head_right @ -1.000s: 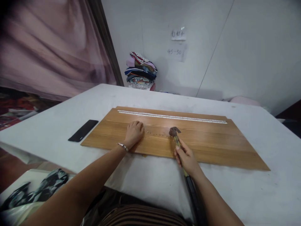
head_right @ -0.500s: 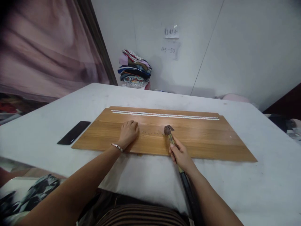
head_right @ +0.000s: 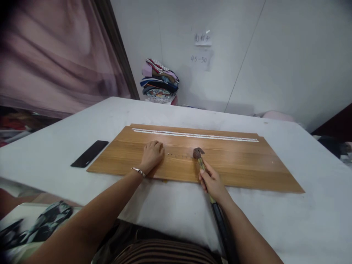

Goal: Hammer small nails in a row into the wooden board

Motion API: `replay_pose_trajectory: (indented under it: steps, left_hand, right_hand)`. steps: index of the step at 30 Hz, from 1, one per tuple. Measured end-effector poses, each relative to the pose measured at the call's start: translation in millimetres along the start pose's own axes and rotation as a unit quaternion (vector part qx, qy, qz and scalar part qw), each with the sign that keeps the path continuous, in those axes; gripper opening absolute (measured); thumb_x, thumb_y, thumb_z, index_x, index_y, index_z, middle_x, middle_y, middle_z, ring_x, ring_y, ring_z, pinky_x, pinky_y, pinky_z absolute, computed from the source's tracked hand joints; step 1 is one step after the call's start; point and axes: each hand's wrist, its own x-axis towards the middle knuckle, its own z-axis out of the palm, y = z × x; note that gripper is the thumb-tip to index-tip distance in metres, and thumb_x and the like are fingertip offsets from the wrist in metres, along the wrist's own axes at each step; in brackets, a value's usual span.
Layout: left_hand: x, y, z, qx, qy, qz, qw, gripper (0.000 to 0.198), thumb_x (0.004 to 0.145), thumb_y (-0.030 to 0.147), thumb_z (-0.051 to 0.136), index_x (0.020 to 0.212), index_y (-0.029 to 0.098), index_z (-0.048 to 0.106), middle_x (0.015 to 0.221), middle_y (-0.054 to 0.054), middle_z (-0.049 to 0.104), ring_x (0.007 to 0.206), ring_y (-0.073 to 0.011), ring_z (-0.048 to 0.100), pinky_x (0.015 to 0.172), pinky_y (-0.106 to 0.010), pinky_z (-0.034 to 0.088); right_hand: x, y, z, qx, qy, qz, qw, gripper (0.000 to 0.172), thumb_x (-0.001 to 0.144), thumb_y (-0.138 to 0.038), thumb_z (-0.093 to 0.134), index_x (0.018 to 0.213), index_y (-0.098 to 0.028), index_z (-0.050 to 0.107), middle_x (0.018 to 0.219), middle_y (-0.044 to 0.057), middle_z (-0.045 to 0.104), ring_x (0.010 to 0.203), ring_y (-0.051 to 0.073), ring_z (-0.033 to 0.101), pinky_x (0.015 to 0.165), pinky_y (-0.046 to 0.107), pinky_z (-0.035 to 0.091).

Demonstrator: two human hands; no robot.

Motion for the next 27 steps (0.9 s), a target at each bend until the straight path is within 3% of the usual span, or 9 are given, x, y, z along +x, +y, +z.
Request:
replay_pose_trajectory:
  steps: [7,12,15,18,22,27]
  left_hand:
    - [-3.2,-1.2,-2.4,-0.052,-0.005,0.003,0.999,0.016,0.086,0.025,0.047,0.091,0.017,0.06,0.105,-0.009,0.06,0.106,-0.0201,0.05,0.097,-0.034,0.037]
    - [-22.6,-3.1,-9.0,-0.127,-0.009,0.043,0.991,0.016,0.084,0.02,0.051,0.095,0.016,0.062,0.113,-0.008,0.06,0.111,-0.0187,0.051,0.099,-0.034,0.04]
    - [-35.2,-13.2,-16.6,-0.161,0.035,0.068,0.984,0.019,0.084,0.019,0.051,0.098,0.018,0.063,0.114,-0.008,0.062,0.111,-0.0185,0.052,0.102,-0.038,0.039]
    - [-42.0,-32.9,-26.4,-0.159,0.078,0.029,0.984,0.023,0.083,0.019,0.053,0.103,0.017,0.064,0.116,-0.009,0.062,0.111,-0.0197,0.054,0.1,-0.039,0.041]
    - [-46.7,-59.5,-36.9,-0.13,0.043,-0.054,0.989,0.023,0.083,0.02,0.053,0.102,0.016,0.065,0.106,-0.008,0.066,0.101,-0.0192,0.058,0.094,-0.036,0.046]
    - [-50.5,-65.6,-41.7,-0.086,-0.022,-0.055,0.995,0.02,0.084,0.025,0.053,0.092,0.016,0.068,0.099,-0.007,0.066,0.096,-0.0191,0.058,0.089,-0.033,0.045]
  right_hand:
    - [-0.5,4.3,-2.8,-0.011,0.006,0.0,1.0,0.073,0.084,-0.047,0.056,0.147,-0.02,0.033,0.066,-0.004,0.052,0.038,0.006,0.039,0.03,0.018,0.033]
    - [-0.9,5.1,-2.9,-0.017,0.005,0.01,1.0,0.075,0.081,-0.049,0.059,0.146,-0.019,0.035,0.066,-0.003,0.052,0.038,0.007,0.039,0.03,0.018,0.033]
    - [-1.3,7.1,-3.7,-0.012,0.009,0.006,1.0,0.074,0.082,-0.049,0.059,0.146,-0.02,0.035,0.066,-0.003,0.053,0.039,0.007,0.039,0.03,0.018,0.034]
    - [-0.5,8.1,-4.3,-0.006,0.013,-0.008,1.0,0.073,0.082,-0.05,0.058,0.145,-0.021,0.036,0.067,-0.003,0.053,0.038,0.007,0.039,0.029,0.018,0.033]
    - [0.3,6.7,-2.5,-0.01,0.01,-0.004,1.0,0.074,0.081,-0.049,0.059,0.145,-0.019,0.037,0.067,-0.003,0.054,0.037,0.007,0.039,0.029,0.019,0.033]
    - [-0.3,7.1,-1.7,-0.005,0.023,-0.003,1.0,0.074,0.08,-0.048,0.06,0.144,-0.019,0.038,0.065,-0.003,0.054,0.037,0.007,0.04,0.029,0.019,0.033]
